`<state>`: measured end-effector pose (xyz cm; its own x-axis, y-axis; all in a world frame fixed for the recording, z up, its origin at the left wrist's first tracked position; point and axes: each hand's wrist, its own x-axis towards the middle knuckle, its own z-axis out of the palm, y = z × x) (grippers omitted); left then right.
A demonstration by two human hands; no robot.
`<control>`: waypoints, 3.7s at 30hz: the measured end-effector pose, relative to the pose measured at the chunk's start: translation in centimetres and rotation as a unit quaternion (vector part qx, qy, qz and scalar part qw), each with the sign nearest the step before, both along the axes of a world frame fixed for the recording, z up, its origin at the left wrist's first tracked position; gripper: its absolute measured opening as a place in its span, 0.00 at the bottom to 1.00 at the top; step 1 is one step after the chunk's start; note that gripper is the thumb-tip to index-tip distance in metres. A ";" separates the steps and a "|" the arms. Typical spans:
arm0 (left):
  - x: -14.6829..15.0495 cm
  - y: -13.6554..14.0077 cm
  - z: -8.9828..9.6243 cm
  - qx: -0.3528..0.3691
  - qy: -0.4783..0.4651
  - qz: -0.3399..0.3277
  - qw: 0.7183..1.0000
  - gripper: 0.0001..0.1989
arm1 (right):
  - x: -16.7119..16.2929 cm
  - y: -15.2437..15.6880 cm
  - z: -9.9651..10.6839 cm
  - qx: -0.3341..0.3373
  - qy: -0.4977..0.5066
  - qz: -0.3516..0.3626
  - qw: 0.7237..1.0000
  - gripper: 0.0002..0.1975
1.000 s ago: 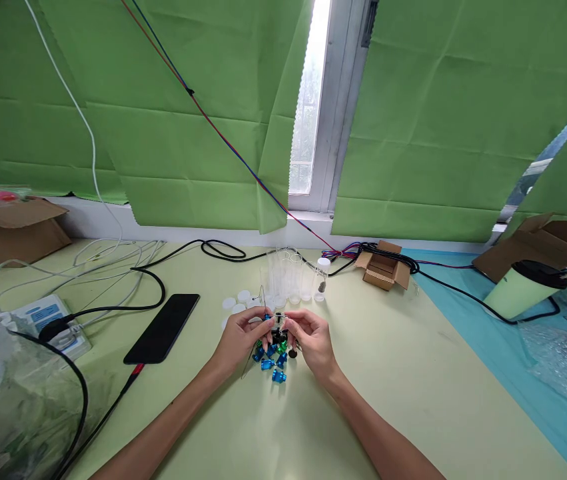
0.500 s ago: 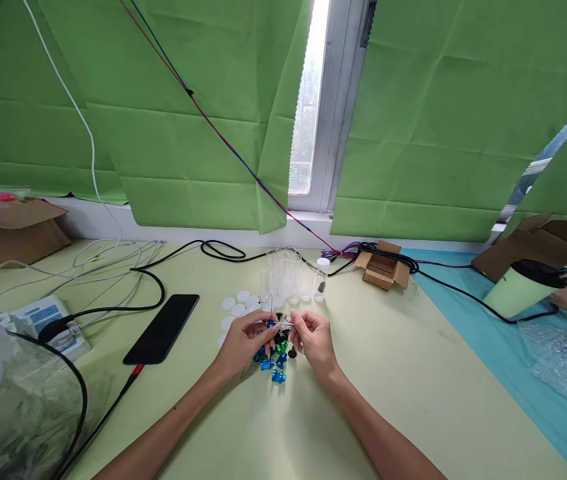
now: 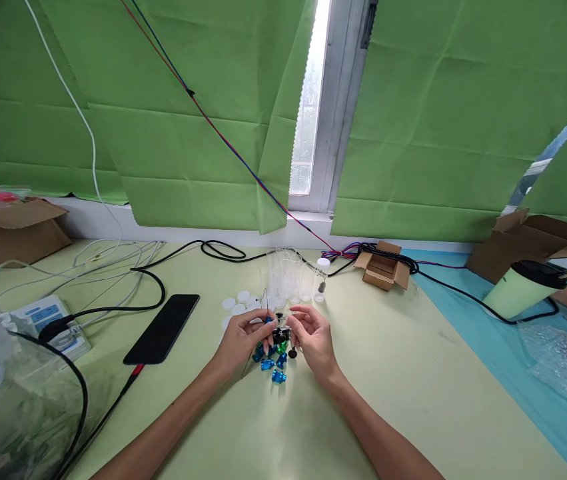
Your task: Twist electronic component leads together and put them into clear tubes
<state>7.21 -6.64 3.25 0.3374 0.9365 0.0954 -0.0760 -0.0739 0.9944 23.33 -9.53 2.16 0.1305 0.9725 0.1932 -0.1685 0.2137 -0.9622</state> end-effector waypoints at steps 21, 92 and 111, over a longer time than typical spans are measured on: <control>-0.1 0.0 -0.1 -0.003 0.005 0.001 1.000 0.13 | 0.0 0.2 -0.4 0.007 -0.006 -0.015 1.000 0.17; 0.2 -0.1 -0.8 0.048 0.008 0.014 0.999 0.15 | -0.1 0.1 0.1 -0.064 0.023 0.021 0.997 0.23; 0.3 -0.1 -0.7 0.052 0.014 0.024 0.998 0.18 | -0.3 0.0 -0.4 -0.016 -0.054 0.005 0.998 0.22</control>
<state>7.48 -6.70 2.55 0.2964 0.9371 0.1844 -0.0418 -0.1802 0.9827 23.07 -9.56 1.81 0.1012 0.9795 0.1741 -0.0657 0.1812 -0.9812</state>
